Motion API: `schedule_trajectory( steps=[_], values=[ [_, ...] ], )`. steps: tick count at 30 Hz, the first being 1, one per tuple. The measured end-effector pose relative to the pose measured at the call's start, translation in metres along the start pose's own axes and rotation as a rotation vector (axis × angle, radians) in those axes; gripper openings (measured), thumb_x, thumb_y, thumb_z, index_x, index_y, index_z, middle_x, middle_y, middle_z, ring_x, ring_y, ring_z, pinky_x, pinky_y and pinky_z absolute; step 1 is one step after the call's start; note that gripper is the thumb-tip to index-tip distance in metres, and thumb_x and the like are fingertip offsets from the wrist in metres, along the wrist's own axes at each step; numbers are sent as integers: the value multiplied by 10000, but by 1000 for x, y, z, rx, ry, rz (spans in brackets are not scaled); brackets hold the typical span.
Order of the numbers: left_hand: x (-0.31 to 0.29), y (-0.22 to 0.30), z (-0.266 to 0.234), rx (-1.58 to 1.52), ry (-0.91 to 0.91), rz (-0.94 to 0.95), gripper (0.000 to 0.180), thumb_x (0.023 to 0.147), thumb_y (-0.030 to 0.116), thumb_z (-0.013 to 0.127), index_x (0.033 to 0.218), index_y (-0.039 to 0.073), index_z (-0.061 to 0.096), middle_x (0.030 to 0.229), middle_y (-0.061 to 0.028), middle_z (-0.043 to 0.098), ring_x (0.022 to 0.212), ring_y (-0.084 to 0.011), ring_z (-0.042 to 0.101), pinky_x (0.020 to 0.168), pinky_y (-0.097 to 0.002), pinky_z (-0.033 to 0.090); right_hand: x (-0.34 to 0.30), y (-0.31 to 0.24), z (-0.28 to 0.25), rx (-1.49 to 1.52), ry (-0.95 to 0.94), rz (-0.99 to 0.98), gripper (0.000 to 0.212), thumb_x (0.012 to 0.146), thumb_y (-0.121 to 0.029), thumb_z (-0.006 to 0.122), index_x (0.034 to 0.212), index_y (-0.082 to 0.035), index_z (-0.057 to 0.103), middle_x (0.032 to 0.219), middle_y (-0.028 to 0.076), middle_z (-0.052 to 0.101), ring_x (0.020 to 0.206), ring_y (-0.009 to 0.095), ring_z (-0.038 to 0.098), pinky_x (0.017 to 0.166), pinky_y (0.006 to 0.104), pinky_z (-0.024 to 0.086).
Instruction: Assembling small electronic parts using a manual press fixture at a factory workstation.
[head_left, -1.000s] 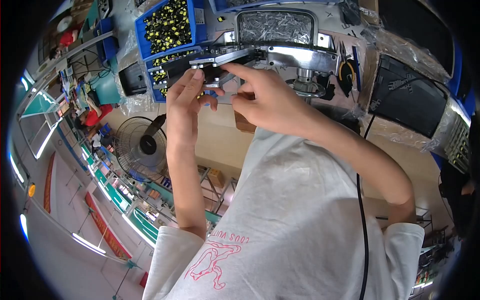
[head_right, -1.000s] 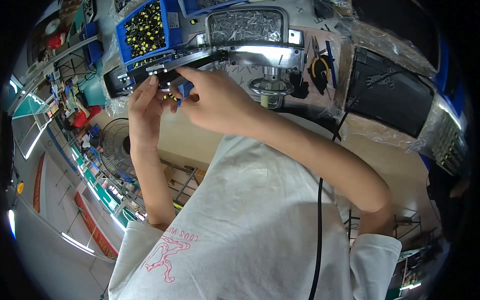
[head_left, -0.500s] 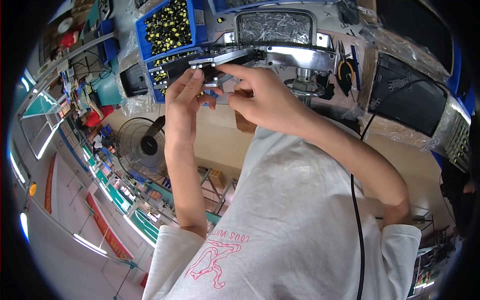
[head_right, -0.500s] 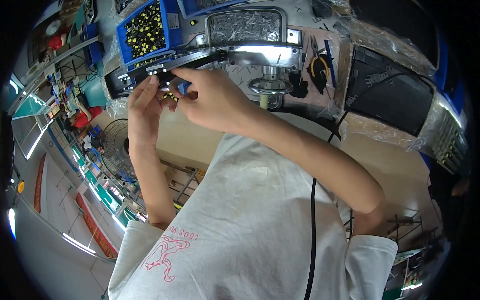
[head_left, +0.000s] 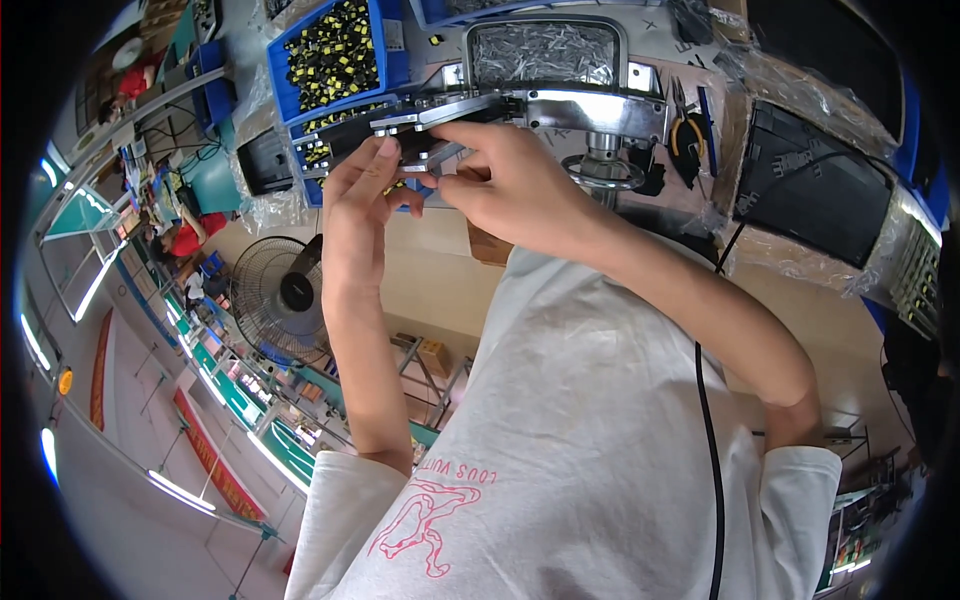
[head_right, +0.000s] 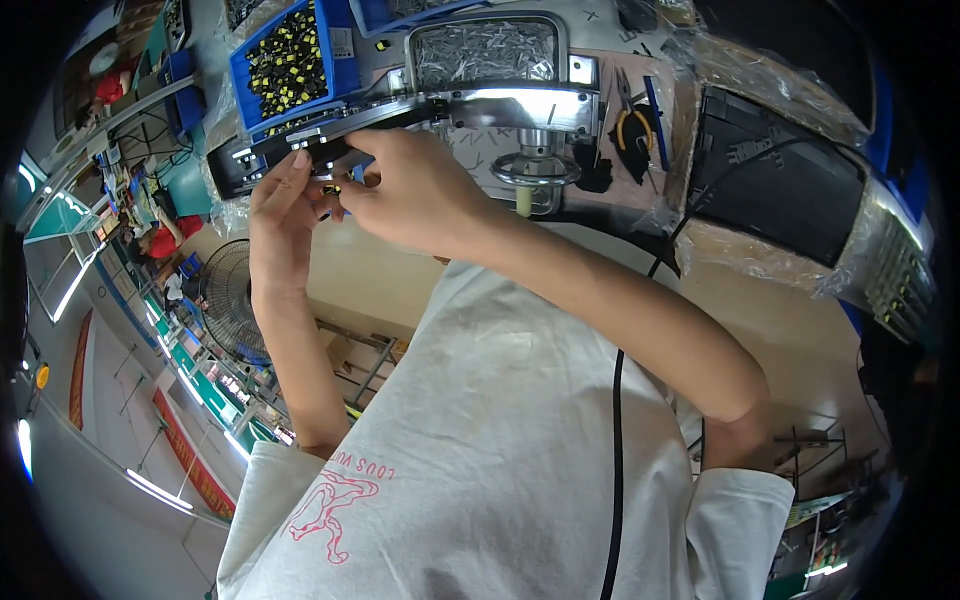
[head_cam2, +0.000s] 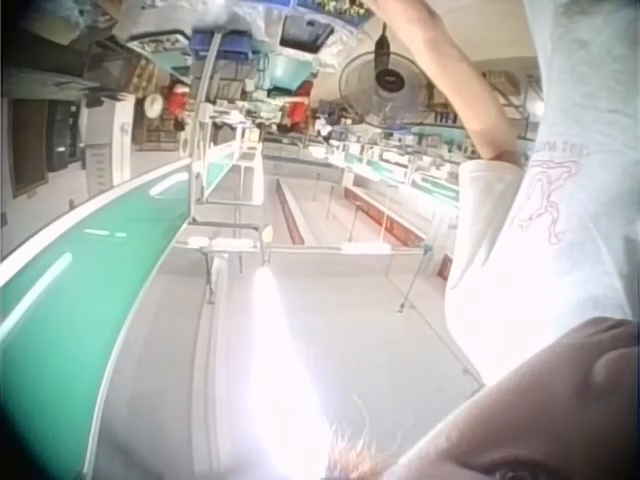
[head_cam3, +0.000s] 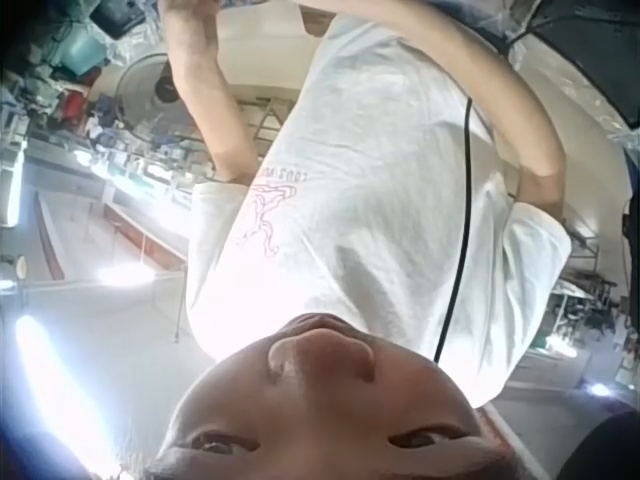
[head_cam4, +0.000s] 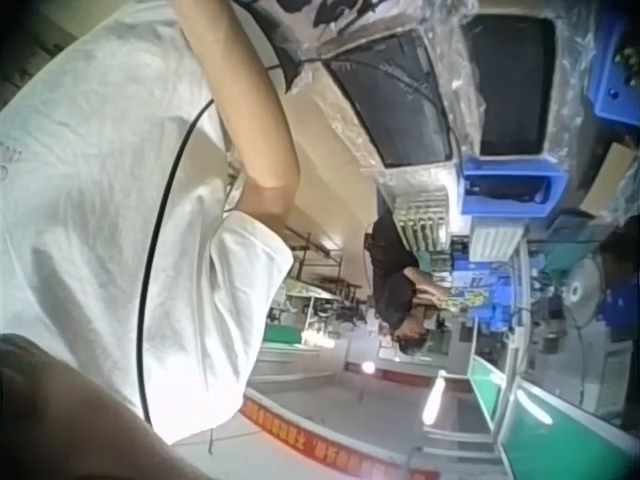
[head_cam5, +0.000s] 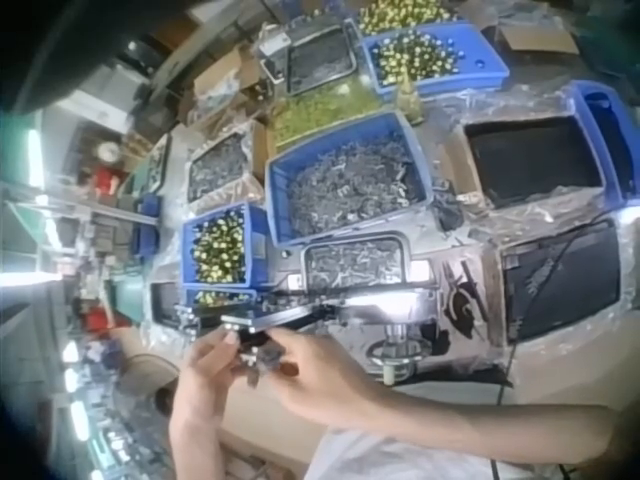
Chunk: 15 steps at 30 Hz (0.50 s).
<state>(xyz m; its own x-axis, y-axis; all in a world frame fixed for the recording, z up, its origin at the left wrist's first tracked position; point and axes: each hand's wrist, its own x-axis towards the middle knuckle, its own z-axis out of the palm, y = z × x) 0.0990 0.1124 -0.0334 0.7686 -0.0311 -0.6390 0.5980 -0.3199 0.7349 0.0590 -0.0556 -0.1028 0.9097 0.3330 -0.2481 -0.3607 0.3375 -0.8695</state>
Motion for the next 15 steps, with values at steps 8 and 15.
schedule_trajectory(
  steps=[8,15],
  values=[
    [3,-4,-5,-5,-22,-4,289,1037,277,577,1034,1,665,937,-60,679,823,-178,670,638,-293,456,-3,1,0,47,54,-9,465,891,-50,607,1334,90,582,629,62,634,568,47,476,530,280,386],
    [3,-2,-5,-6,-19,-3,280,1039,267,574,1028,1,662,933,-63,676,825,-175,673,639,-293,458,-3,6,4,-186,73,-138,434,886,-51,596,1299,84,604,621,124,653,518,115,572,506,334,426]
  ],
)
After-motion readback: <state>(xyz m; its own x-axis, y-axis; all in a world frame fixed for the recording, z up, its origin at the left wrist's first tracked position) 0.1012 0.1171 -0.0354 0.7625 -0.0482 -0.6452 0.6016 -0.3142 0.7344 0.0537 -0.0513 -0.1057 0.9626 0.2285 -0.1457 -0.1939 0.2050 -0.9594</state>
